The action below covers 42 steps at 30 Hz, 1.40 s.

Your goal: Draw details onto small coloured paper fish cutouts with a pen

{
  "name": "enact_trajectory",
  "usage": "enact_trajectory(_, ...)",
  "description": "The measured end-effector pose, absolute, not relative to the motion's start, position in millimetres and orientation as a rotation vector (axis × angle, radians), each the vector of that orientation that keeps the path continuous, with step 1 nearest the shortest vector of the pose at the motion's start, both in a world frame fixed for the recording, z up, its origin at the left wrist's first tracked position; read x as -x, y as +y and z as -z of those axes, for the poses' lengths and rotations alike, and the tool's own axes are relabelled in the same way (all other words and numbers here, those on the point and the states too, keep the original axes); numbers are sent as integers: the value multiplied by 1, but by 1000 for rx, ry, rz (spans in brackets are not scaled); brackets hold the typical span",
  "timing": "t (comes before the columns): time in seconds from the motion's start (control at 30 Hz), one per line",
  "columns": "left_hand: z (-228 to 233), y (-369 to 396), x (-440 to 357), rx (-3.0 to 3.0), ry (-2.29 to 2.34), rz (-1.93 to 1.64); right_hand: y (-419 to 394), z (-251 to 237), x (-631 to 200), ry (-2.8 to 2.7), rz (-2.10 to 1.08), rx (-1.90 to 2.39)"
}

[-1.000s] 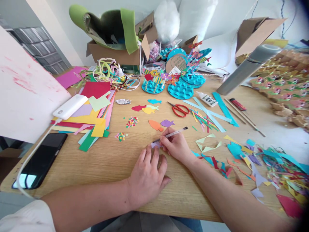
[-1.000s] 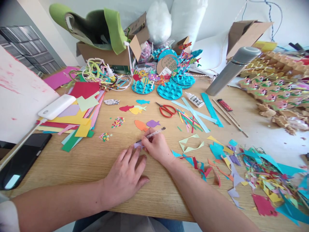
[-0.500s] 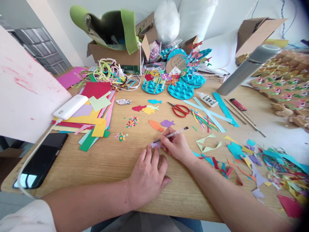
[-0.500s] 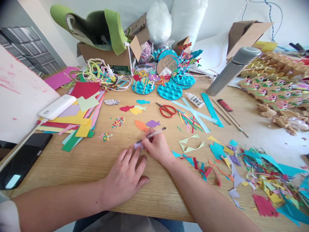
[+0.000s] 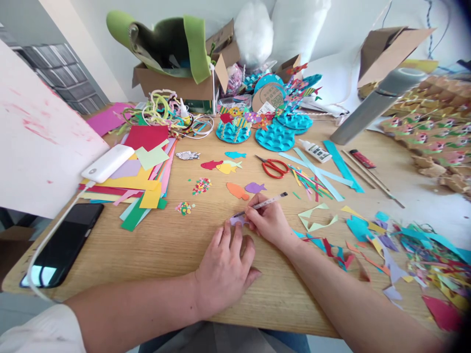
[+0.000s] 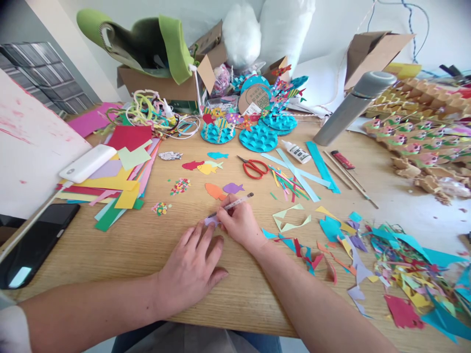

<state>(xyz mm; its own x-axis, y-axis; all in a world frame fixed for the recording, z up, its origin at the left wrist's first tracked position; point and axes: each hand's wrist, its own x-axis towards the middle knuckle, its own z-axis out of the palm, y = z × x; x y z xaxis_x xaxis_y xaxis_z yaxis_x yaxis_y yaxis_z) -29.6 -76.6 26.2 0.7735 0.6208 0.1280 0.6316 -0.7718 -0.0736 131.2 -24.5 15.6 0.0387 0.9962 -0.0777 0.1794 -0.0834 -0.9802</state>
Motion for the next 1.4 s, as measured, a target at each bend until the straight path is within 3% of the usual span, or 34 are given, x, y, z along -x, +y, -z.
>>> enact_trajectory(1.4,-25,-76,29,2863,-1011,167,-24,-11,-132,-1302,-1157,1410)
